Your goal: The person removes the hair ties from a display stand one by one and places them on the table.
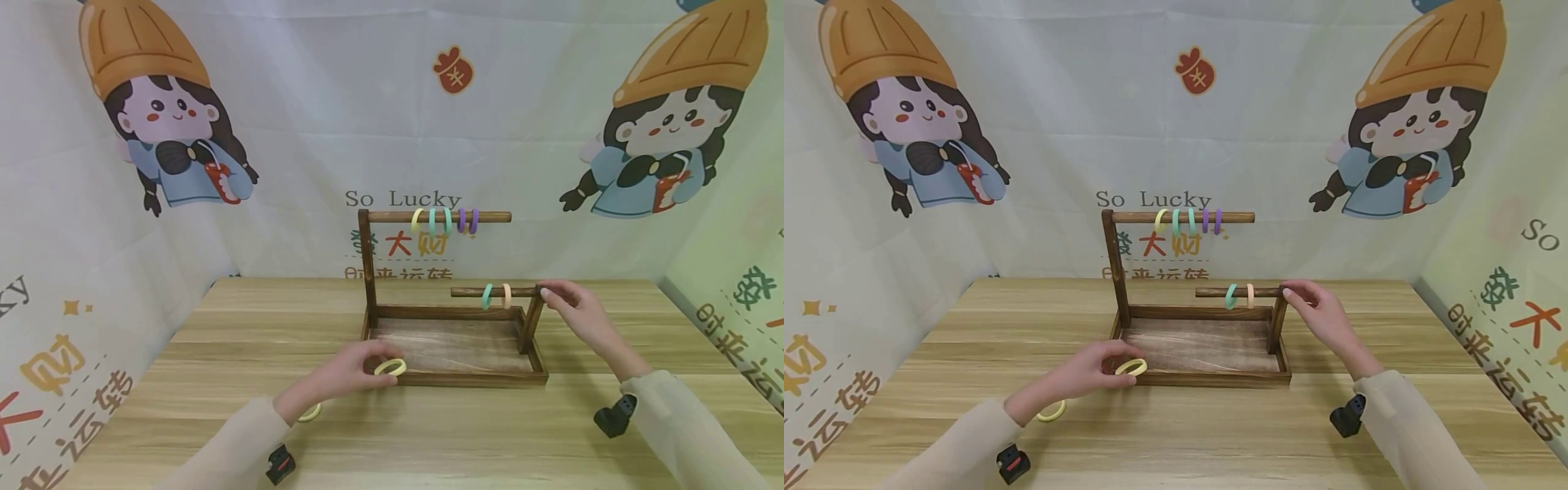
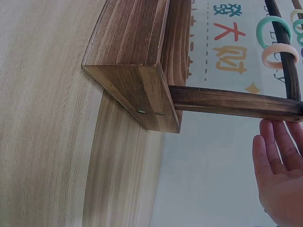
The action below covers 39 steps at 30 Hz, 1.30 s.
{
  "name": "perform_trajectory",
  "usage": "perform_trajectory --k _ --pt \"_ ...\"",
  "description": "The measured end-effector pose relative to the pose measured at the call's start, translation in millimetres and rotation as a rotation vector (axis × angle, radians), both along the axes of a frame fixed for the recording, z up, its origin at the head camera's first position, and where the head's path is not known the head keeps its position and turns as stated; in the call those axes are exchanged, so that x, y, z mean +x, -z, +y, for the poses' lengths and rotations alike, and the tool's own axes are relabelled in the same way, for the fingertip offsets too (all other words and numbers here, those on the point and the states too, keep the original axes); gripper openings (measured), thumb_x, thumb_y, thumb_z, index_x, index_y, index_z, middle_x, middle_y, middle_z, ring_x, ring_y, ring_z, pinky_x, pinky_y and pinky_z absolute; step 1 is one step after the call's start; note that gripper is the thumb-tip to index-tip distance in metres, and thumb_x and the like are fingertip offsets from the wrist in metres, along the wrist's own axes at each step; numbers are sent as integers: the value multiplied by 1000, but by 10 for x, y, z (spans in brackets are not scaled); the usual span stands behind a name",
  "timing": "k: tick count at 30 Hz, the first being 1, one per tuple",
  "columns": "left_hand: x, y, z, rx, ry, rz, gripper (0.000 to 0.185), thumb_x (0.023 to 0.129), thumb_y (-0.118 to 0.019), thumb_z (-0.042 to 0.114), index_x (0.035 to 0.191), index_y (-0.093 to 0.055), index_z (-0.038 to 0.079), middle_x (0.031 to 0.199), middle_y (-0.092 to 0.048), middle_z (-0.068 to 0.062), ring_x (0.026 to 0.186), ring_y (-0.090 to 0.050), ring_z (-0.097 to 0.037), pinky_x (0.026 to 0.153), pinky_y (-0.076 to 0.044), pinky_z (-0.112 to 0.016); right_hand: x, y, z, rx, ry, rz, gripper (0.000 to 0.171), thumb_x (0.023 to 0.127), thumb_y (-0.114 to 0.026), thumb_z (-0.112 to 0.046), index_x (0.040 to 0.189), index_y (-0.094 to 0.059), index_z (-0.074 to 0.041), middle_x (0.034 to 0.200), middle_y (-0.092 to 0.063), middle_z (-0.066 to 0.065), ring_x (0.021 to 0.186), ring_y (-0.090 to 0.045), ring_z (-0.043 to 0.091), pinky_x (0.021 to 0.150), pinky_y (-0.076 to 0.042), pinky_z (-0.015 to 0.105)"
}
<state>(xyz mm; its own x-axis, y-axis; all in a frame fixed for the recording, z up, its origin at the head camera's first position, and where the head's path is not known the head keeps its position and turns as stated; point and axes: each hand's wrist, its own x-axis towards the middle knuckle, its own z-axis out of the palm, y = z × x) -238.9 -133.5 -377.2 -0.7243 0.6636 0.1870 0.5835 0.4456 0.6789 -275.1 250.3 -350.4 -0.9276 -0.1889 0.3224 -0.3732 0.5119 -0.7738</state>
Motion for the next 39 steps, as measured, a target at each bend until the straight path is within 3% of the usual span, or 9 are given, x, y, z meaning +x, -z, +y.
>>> perform_trajectory --k 6,16,29,39 --pt "108 -7 -57 -16 2 -13 33 79 -68 17 107 -60 2 83 -56 0 64 -47 -8 56 -43 -21 4 -4 -1 1 -1 0 46 94 -42 -33 124 -46 1 117 -49 20 103 -48 32 81 -40 47" --pt "173 125 -166 -156 19 116 37 76 -69 22 107 -61 2 84 -55 3 69 -47 -6 59 -43 -19 13 -16 -12 13 5 3 46 94 -41 -34 124 -47 0 117 -50 19 102 -49 32 80 -40 46" --pt "239 246 -304 -281 32 157 37 76 -68 27 103 -62 3 86 -56 4 70 -46 -5 63 -41 -21 5 0 -5 3 2 -5 46 94 -41 -34 124 -46 1 118 -49 19 102 -48 31 81 -40 46" --pt "273 285 -383 -317 30 167 27 74 -70 21 95 -63 7 85 -53 6 75 -48 -5 68 -42 -23 -2 9 -5 -2 4 10 45 94 -42 -33 123 -47 1 117 -50 20 102 -48 31 81 -41 46"
